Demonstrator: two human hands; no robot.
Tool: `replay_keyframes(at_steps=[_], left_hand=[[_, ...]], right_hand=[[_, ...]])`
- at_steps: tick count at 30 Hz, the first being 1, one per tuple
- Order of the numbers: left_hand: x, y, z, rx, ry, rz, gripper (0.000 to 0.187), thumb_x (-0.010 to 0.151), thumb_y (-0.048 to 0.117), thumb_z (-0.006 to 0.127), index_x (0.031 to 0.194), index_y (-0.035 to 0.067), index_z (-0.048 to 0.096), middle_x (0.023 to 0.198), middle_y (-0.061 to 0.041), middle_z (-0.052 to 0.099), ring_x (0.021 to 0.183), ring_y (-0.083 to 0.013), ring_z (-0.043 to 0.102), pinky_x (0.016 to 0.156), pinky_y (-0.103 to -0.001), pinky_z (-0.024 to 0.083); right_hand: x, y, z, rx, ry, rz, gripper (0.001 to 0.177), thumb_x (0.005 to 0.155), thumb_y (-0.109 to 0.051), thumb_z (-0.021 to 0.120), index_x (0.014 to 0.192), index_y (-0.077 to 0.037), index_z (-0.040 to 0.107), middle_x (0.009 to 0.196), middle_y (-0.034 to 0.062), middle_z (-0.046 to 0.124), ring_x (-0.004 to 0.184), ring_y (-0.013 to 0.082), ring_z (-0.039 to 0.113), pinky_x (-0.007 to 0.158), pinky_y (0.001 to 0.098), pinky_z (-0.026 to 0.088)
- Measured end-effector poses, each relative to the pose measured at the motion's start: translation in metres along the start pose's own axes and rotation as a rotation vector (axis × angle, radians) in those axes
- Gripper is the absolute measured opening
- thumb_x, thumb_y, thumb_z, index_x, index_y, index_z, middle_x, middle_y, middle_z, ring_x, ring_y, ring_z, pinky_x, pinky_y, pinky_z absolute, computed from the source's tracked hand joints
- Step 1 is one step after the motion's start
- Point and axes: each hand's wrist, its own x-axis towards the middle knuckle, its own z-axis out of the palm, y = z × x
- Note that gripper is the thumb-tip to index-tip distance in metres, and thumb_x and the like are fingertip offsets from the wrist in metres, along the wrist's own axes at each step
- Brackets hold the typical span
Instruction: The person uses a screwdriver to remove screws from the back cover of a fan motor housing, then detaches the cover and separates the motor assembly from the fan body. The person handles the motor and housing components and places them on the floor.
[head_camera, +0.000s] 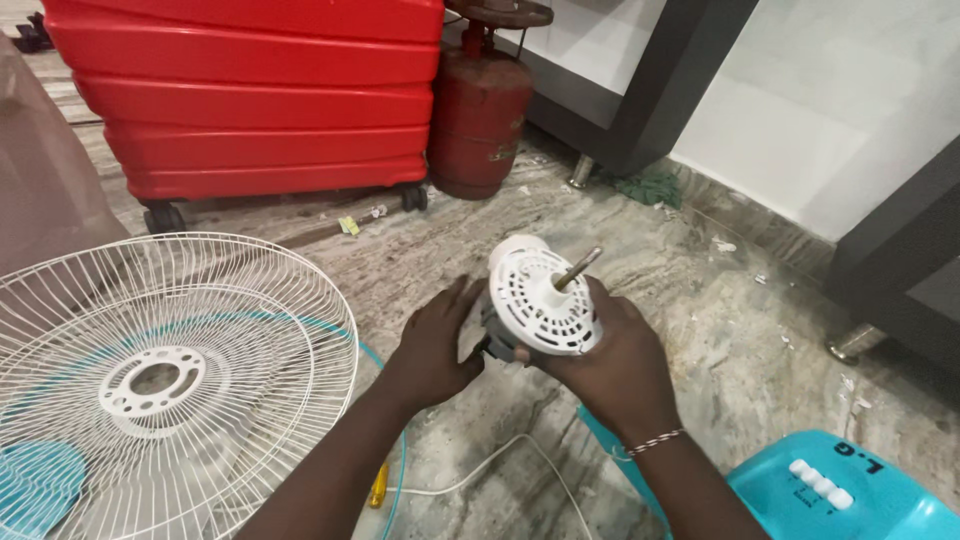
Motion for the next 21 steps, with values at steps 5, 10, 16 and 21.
replay_keyframes(at_steps=[5,10,16,21], left_hand=[[0.018,0.009,0.017,-0.006,0.125,-0.026,0.085,0.081,0.034,0.082,0.154,0.021,0.041,0.161,-0.02,0.034,0.142,-0.0414,0.041,0.114,-0.051,0.038],[0.057,-0.005,0.047,0.117,0.175,-0.164,0.091,0.078,0.04,0.084,0.154,0.022,0.037,0.16,-0.02,0.032,0.146,-0.0389,0.033,0.116,-0.06,0.029],[0.131,0.012,0.082,0.301,0.091,-0.159,0.104,0.073,0.056,0.085,0.157,0.028,0.03,0.167,-0.021,0.018,0.151,-0.0467,0.019,0.11,-0.075,0.018],[0.178,0.03,0.095,0.518,-0.203,-0.15,0.12,0.065,0.059,0.09,0.16,0.032,0.022,0.17,-0.012,0.015,0.15,-0.0434,0.014,0.11,-0.076,0.018]], right_hand=[[0.003,0.005,-0.019,0.154,0.004,0.089,0.089,0.055,-0.048,0.093,0.13,-0.008,0.066,0.105,0.0111,0.075,0.095,0.0212,0.075,0.084,0.0366,0.057],[0.013,0.013,-0.029,0.152,0.093,0.187,0.083,0.056,-0.043,0.093,0.129,-0.014,0.069,0.1,0.0089,0.077,0.092,0.0197,0.075,0.08,0.0359,0.057],[0.036,0.042,-0.041,0.044,0.203,0.316,0.073,0.06,-0.043,0.092,0.123,-0.014,0.072,0.1,0.0093,0.08,0.091,0.0213,0.077,0.079,0.0373,0.057],[0.043,0.079,-0.044,0.057,0.317,0.263,0.064,0.065,-0.042,0.092,0.117,-0.01,0.074,0.104,0.0097,0.08,0.093,0.0218,0.077,0.08,0.0372,0.056]])
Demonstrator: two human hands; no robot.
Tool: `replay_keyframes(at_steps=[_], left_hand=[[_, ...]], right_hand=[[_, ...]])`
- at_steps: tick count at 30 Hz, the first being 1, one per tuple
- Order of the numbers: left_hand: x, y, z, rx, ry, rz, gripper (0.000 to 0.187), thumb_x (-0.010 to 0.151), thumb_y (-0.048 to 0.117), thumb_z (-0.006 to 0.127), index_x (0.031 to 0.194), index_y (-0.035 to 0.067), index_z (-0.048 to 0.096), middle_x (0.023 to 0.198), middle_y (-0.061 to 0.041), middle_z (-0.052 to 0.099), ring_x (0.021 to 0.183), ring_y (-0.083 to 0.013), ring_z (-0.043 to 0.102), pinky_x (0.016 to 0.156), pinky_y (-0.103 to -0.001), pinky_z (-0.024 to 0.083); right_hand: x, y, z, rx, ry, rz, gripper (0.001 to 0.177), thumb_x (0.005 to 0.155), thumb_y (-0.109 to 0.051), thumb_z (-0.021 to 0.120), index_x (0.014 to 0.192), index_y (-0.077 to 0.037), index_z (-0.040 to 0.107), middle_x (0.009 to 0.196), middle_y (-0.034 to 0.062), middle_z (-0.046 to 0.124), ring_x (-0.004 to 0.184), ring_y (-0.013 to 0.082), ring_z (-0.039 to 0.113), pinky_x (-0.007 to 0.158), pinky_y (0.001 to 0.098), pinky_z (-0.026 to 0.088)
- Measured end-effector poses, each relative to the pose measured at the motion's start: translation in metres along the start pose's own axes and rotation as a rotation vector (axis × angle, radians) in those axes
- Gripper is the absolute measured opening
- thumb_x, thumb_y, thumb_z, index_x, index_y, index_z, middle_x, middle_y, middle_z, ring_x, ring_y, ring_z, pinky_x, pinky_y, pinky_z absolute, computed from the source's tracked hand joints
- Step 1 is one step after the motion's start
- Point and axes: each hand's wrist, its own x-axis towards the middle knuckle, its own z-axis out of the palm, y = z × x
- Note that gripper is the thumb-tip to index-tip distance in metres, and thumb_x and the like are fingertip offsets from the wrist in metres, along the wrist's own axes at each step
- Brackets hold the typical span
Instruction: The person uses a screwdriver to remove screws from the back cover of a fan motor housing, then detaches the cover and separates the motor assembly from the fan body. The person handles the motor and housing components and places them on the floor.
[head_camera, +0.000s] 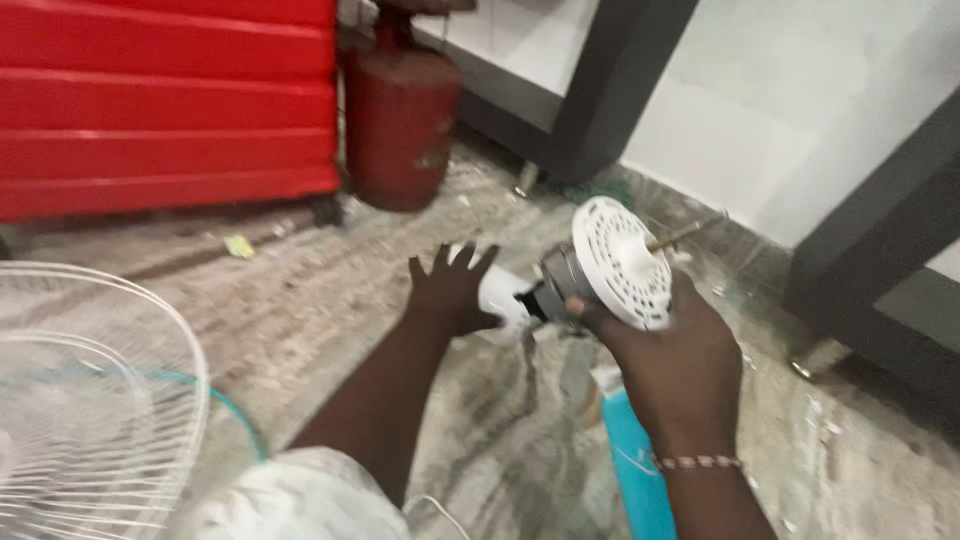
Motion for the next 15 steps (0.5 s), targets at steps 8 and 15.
replay_keyframes(at_steps=[8,15], left_hand=[[-0.042,-0.03,0.018,0.08,0.11,0.044,0.107,0.056,0.031,0.099,0.147,0.022,0.045,0.16,-0.022,0.03,0.134,-0.0417,0.043,0.109,-0.053,0.042],[-0.084,-0.044,0.041,-0.893,0.308,-0.415,0.081,0.072,0.043,0.092,0.132,0.007,0.05,0.107,-0.018,0.073,0.098,-0.0314,0.071,0.087,-0.042,0.057]], right_hand=[[-0.004,-0.005,-0.003,0.088,-0.013,-0.005,0.062,0.064,-0.038,0.093,0.116,-0.01,0.073,0.101,0.0081,0.08,0.091,0.0192,0.078,0.077,0.0349,0.057],[-0.017,-0.025,-0.002,0.121,-0.042,-0.009,0.063,0.061,-0.037,0.093,0.115,-0.012,0.074,0.097,0.0082,0.08,0.088,0.0205,0.078,0.076,0.0363,0.058]])
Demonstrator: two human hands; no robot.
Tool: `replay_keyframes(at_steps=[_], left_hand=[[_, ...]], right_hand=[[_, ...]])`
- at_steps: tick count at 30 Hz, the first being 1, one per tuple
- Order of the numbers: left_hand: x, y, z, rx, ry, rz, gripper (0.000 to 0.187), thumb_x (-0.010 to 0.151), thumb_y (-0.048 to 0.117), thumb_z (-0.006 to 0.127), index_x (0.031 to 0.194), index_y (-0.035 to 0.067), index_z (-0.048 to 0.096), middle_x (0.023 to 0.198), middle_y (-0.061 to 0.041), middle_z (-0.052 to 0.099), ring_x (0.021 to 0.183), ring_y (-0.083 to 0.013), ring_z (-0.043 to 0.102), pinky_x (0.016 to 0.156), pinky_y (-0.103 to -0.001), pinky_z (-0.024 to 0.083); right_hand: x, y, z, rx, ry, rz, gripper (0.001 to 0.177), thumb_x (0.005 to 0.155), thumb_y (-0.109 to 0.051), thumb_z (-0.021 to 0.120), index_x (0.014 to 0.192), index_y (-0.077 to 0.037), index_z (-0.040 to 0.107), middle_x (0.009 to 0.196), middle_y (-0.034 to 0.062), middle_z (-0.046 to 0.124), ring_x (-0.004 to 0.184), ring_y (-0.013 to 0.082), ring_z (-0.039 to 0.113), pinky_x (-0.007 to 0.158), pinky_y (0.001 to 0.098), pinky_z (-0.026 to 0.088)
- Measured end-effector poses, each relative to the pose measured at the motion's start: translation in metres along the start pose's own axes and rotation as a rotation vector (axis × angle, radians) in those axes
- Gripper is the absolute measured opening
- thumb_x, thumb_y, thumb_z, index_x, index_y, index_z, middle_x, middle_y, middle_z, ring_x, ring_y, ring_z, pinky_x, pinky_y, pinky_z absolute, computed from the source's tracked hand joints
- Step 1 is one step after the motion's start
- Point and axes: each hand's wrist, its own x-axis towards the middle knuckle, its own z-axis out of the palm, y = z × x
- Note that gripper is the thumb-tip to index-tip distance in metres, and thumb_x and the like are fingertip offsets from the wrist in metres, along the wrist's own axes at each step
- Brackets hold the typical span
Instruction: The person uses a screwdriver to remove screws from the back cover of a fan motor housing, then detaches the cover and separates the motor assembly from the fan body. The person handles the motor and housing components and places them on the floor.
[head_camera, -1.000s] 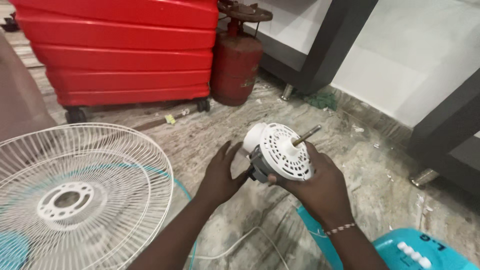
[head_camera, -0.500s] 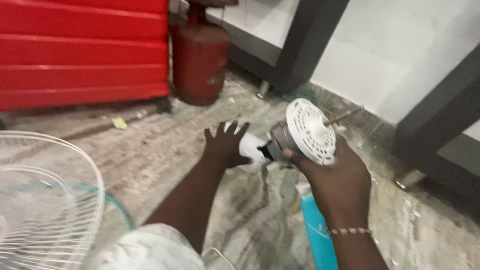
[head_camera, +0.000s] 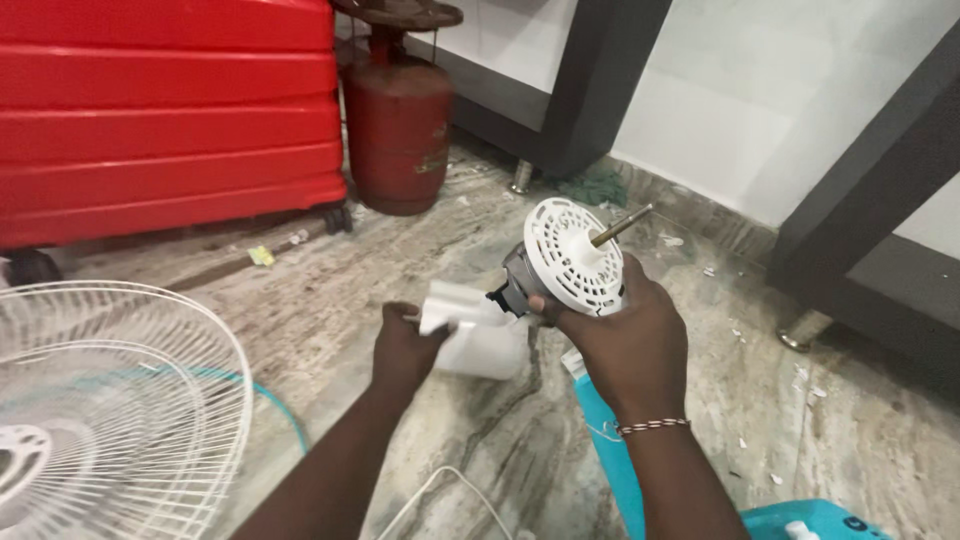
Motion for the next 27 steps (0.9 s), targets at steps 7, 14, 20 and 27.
replay_keyframes(at_steps=[7,14,20,27], left_hand=[[-0.047,0.043,-0.076,0.438,-0.035,0.191,0.048,0.082,0.036,0.079,0.125,0.017,0.071,0.084,-0.013,0.075,0.081,-0.0294,0.071,0.076,-0.045,0.053],[-0.069,0.085,-0.108,0.863,-0.142,0.677,0.032,0.072,0.021,0.08,0.104,0.019,0.08,0.083,-0.009,0.075,0.094,-0.0294,0.067,0.09,-0.051,0.044],[-0.072,0.082,-0.112,0.816,-0.279,0.6,0.026,0.075,0.024,0.08,0.1,0.017,0.078,0.091,-0.005,0.073,0.1,-0.0268,0.064,0.09,-0.045,0.044],[-0.089,0.081,-0.103,0.892,-0.318,0.792,0.037,0.081,0.016,0.075,0.118,0.016,0.072,0.093,-0.005,0.074,0.099,-0.0268,0.064,0.092,-0.044,0.045]], right_hand=[[-0.009,-0.002,0.006,-0.053,-0.007,-0.046,0.073,0.058,-0.045,0.095,0.12,-0.013,0.071,0.095,0.0101,0.076,0.087,0.0258,0.075,0.074,0.0402,0.057],[-0.018,-0.011,0.01,-0.112,-0.055,-0.103,0.081,0.058,-0.052,0.095,0.125,-0.015,0.069,0.091,0.0124,0.073,0.087,0.0295,0.071,0.075,0.0427,0.056],[-0.025,-0.012,0.013,-0.078,-0.078,-0.135,0.08,0.056,-0.053,0.093,0.121,-0.014,0.069,0.091,0.0112,0.073,0.087,0.0289,0.071,0.074,0.0431,0.055],[-0.027,-0.011,0.019,-0.09,-0.107,-0.149,0.084,0.053,-0.055,0.095,0.12,-0.011,0.069,0.093,0.0139,0.071,0.088,0.0301,0.07,0.075,0.0436,0.055]])
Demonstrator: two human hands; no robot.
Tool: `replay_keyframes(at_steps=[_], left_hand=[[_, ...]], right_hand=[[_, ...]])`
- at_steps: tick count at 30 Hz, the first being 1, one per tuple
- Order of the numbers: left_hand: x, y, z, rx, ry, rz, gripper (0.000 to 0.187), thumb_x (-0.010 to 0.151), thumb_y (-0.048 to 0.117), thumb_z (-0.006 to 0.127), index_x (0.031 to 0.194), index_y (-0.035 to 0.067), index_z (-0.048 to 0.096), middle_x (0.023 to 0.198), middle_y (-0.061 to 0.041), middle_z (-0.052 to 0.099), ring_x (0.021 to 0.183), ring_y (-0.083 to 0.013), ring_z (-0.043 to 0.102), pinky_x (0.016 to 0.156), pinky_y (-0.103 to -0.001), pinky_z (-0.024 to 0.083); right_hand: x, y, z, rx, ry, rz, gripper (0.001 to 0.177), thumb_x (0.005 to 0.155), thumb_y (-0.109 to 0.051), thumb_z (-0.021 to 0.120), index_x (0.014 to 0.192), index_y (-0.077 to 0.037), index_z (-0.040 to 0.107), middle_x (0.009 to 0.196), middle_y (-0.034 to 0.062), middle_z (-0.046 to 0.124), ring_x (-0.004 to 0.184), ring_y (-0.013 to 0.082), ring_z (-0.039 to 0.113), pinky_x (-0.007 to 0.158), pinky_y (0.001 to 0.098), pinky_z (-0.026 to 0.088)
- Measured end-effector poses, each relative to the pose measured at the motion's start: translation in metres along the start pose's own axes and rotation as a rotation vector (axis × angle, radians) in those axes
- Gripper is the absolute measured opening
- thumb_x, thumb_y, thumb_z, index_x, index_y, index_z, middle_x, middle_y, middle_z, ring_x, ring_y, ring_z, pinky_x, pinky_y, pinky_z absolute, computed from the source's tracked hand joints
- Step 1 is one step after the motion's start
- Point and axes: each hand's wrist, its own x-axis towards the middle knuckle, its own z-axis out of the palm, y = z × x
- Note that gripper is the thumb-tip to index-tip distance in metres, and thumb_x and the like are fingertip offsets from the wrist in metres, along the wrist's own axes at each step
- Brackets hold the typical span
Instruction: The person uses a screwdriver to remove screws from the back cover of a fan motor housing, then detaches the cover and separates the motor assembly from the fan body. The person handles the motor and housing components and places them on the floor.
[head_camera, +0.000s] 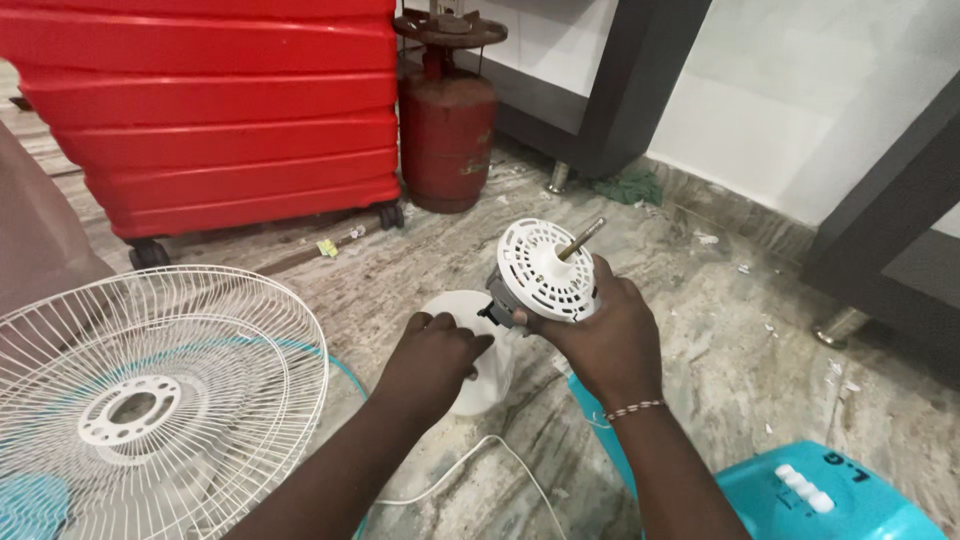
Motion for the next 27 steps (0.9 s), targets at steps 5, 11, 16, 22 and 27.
replay_keyframes(at_steps=[5,11,16,22,27], left_hand=[[-0.007,0.011,-0.003,-0.133,0.022,-0.037,0.034,0.078,0.021,0.078,0.109,0.013,0.071,0.092,-0.007,0.072,0.103,-0.0257,0.063,0.097,-0.044,0.043],[-0.02,0.011,0.003,-0.549,0.192,-0.268,0.035,0.076,0.021,0.081,0.105,0.011,0.066,0.093,-0.003,0.073,0.099,-0.0274,0.065,0.093,-0.043,0.044],[-0.034,0.01,0.015,-0.668,0.415,-0.263,0.037,0.074,0.014,0.083,0.104,0.007,0.064,0.103,-0.009,0.07,0.106,-0.0326,0.063,0.092,-0.043,0.047],[-0.039,0.019,0.03,-0.681,0.488,-0.277,0.049,0.076,0.015,0.087,0.114,0.006,0.057,0.118,-0.013,0.064,0.116,-0.0334,0.059,0.099,-0.044,0.047],[-0.029,0.007,0.032,-0.617,0.565,-0.319,0.111,0.05,0.025,0.102,0.136,0.0,0.037,0.136,-0.026,0.048,0.13,-0.0416,0.046,0.105,-0.046,0.039]], right_hand=[[0.001,-0.002,0.0,-0.005,-0.023,-0.006,0.089,0.052,-0.055,0.095,0.122,-0.009,0.067,0.094,0.0151,0.07,0.089,0.0308,0.07,0.075,0.0439,0.056],[-0.005,-0.007,0.016,-0.025,-0.068,-0.001,0.086,0.051,-0.054,0.095,0.121,-0.011,0.068,0.094,0.0142,0.071,0.089,0.0316,0.071,0.076,0.0456,0.056],[-0.013,-0.003,0.035,-0.084,-0.212,0.02,0.088,0.053,-0.054,0.094,0.125,-0.014,0.065,0.099,0.0179,0.07,0.094,0.0346,0.07,0.079,0.0461,0.057],[-0.018,0.008,0.051,-0.143,-0.273,-0.003,0.091,0.054,-0.054,0.094,0.128,-0.012,0.063,0.106,0.0199,0.069,0.102,0.0373,0.067,0.085,0.0476,0.056],[-0.02,0.016,0.055,-0.086,-0.289,-0.074,0.083,0.057,-0.053,0.092,0.124,-0.011,0.065,0.115,0.014,0.071,0.109,0.0349,0.066,0.091,0.0457,0.054]])
